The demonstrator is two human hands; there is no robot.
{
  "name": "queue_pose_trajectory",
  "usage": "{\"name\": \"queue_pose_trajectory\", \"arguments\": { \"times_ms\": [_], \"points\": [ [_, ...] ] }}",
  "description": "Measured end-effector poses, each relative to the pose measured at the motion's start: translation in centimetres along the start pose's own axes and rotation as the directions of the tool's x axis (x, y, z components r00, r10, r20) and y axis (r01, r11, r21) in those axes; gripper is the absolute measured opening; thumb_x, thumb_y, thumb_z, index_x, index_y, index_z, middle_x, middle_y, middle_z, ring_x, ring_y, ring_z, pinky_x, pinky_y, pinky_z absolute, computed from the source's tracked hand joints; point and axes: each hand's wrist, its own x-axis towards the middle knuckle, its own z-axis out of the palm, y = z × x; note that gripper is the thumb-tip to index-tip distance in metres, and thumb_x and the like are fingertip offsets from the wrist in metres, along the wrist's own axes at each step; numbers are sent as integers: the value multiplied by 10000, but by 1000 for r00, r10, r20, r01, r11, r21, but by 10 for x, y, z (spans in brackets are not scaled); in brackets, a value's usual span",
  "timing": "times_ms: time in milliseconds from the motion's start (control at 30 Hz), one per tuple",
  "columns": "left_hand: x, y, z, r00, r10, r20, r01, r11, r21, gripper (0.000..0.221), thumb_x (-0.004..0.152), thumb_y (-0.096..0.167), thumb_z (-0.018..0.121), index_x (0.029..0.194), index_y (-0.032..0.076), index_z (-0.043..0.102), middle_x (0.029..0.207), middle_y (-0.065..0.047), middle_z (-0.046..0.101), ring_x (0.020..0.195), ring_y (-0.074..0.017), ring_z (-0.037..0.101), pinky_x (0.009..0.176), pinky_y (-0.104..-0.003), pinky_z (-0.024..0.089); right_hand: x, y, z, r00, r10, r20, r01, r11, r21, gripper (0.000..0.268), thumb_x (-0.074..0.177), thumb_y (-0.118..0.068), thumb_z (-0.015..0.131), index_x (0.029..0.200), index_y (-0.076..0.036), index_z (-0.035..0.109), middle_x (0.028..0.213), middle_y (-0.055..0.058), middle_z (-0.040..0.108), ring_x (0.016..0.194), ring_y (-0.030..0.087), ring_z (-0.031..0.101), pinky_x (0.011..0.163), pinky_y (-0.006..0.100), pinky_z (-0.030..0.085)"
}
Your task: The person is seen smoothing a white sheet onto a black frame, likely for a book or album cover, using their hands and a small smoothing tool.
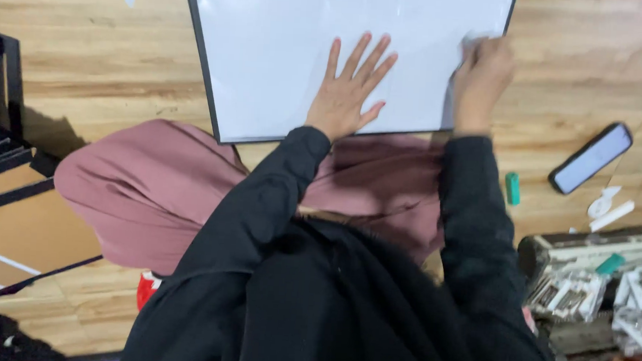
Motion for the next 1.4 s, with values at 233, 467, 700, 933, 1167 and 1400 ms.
{"name": "queue_pose_trajectory", "arguments": {
  "times_ms": [233,467,700,933,1167,1400],
  "points": [
    [0,0,13,997,20,-76,-16,998,57,659,1005,422,490,1464,116,129,1472,-98,49,1347,-314,55,1059,-592,110,2,-17,-14,994,-108,27,108,994,23,67,728,-8,623,779,-52,625,787,112,568,701,300,558,639,404,415],
    [-3,-1,6,999,6,-32,-5,999,41,580,1068,431,427,1446,151,88,1453,-69,22,1341,-310,34,1091,-604,81,-1,-52,-25,977,-187,105,167,970,177,73,749,40,590,802,4,624,794,136,531,701,311,545,629,392,413],
    [8,-6,23,991,4,-137,4,998,64,708,910,437,503,1460,137,173,1482,-81,77,1356,-309,65,1060,-603,92,15,-34,-21,979,-160,125,138,976,168,148,803,23,603,685,7,516,730,154,488,686,319,486,604,420,341],
    [13,-11,21,988,9,-154,-8,1000,6,698,889,398,540,1448,136,214,1475,-80,102,1346,-309,57,1052,-607,72,29,2,-2,992,-125,-17,126,985,117,196,789,0,638,670,-24,483,684,121,498,661,279,455,589,407,337],
    [5,-3,24,995,12,-98,-16,999,-40,684,910,402,513,1452,137,191,1479,-74,81,1353,-304,44,1059,-597,46,5,18,-3,999,29,-21,-30,998,-57,195,881,-157,606,809,24,600,816,216,569,765,376,516,727,457,377],
    [-8,7,32,996,12,-89,-15,999,-36,705,897,406,548,1452,143,200,1477,-74,96,1347,-303,59,1051,-600,76,-17,-4,-22,1000,16,-8,-16,998,-56,165,863,-87,580,724,-8,540,746,176,554,706,329,508,690,431,388]
  ]
}}
